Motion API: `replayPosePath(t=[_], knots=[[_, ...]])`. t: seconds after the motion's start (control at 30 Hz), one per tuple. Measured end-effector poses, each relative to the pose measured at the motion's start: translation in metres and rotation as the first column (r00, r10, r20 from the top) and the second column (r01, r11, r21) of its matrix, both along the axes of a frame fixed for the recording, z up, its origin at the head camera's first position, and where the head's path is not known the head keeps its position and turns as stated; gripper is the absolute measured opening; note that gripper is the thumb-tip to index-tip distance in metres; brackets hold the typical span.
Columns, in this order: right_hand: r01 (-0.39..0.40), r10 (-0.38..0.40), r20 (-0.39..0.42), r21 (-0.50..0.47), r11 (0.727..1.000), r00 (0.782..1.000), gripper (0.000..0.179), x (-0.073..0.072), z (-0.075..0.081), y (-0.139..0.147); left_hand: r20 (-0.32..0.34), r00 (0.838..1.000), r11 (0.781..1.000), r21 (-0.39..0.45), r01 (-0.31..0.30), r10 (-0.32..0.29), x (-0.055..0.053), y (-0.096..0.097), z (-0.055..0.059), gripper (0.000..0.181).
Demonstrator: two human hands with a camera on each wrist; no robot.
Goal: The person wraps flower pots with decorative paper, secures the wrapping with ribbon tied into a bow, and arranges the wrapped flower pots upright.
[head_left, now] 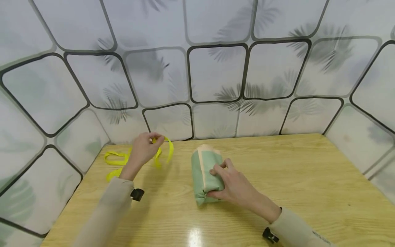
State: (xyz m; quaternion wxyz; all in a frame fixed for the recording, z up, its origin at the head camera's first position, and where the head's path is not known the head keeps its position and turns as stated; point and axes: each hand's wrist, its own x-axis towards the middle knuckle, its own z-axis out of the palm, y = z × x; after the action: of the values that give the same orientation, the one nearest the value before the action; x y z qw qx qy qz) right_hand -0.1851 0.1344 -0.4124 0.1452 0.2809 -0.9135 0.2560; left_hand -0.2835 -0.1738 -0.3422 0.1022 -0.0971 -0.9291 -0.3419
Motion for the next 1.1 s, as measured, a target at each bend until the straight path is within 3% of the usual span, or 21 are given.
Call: replayPosePath(t=[0.13, 0.27, 0.4, 0.53, 0.6, 0.63, 0.67, 0.7, 0.8, 0.83, 0.87, 0.9, 0.93, 1.03, 1.1], knots=[[-0.005, 0.005, 0.010, 0.005, 1.000, 1.000, 0.059, -0.001, 0.000, 0.001, 0.048, 0.998, 0.998, -0.045, -0.043, 0.046, -0.009, 0.013, -0.013, 0.031], [-0.009, 0.009, 0.014, -0.001, 1.000, 1.000, 0.059, -0.001, 0.001, 0.001, 0.095, 0.993, 0.998, -0.009, -0.062, 0.063, -0.021, 0.024, -0.014, 0.032], [-0.007, 0.007, 0.011, 0.003, 1.000, 1.000, 0.059, 0.000, 0.002, 0.002, 0.065, 0.997, 0.998, 0.032, -0.049, 0.047, -0.035, 0.049, -0.012, 0.029], [-0.005, 0.005, 0.002, 0.003, 1.000, 1.000, 0.060, 0.000, 0.002, 0.002, 0.042, 0.999, 0.995, 0.095, 0.010, -0.014, -0.044, 0.085, -0.008, 0.026], [-0.003, 0.003, -0.007, 0.002, 1.000, 1.000, 0.061, 0.000, 0.002, 0.001, 0.061, 0.994, 0.982, 0.170, 0.080, -0.091, -0.046, 0.102, -0.004, 0.027], [-0.003, 0.003, -0.014, 0.002, 1.000, 1.000, 0.062, 0.000, 0.001, 0.001, 0.078, 0.985, 0.966, 0.226, 0.130, -0.151, -0.047, 0.109, -0.002, 0.030], [-0.001, 0.001, -0.021, 0.000, 1.000, 1.000, 0.063, 0.000, 0.000, 0.000, 0.096, 0.968, 0.938, 0.288, 0.194, -0.230, -0.047, 0.116, 0.000, 0.032], [-0.002, 0.002, -0.028, -0.001, 1.000, 1.000, 0.063, 0.000, 0.000, 0.000, 0.119, 0.940, 0.901, 0.347, 0.261, -0.319, -0.047, 0.121, 0.003, 0.036], [0.000, 0.000, -0.043, 0.001, 1.000, 0.999, 0.063, 0.000, -0.001, -0.001, 0.199, 0.817, 0.799, 0.424, 0.427, -0.541, -0.045, 0.127, 0.010, 0.043], [0.001, -0.001, -0.044, 0.000, 1.000, 0.999, 0.063, 0.000, -0.001, -0.002, 0.216, 0.785, 0.784, 0.409, 0.467, -0.580, -0.043, 0.126, 0.012, 0.044], [0.004, -0.004, -0.044, 0.000, 1.000, 0.999, 0.063, 0.000, -0.001, -0.002, 0.222, 0.768, 0.780, 0.373, 0.502, -0.601, -0.041, 0.124, 0.014, 0.044], [0.007, -0.007, -0.042, 0.003, 1.000, 0.999, 0.063, 0.000, -0.001, -0.002, 0.224, 0.764, 0.785, 0.326, 0.526, -0.605, -0.038, 0.121, 0.015, 0.043], [0.010, -0.010, -0.041, 0.002, 1.000, 0.999, 0.063, 0.000, 0.000, -0.002, 0.220, 0.774, 0.798, 0.276, 0.535, -0.594, -0.034, 0.117, 0.015, 0.042], [0.014, -0.014, -0.022, 0.003, 1.000, 1.000, 0.062, 0.001, 0.001, 0.000, 0.161, 0.828, 0.843, 0.144, 0.518, -0.537, -0.020, 0.101, 0.012, 0.036], [0.014, -0.014, -0.004, -0.001, 1.000, 1.000, 0.062, 0.002, 0.002, 0.001, 0.112, 0.841, 0.848, 0.093, 0.522, -0.529, -0.006, 0.091, 0.009, 0.030]])
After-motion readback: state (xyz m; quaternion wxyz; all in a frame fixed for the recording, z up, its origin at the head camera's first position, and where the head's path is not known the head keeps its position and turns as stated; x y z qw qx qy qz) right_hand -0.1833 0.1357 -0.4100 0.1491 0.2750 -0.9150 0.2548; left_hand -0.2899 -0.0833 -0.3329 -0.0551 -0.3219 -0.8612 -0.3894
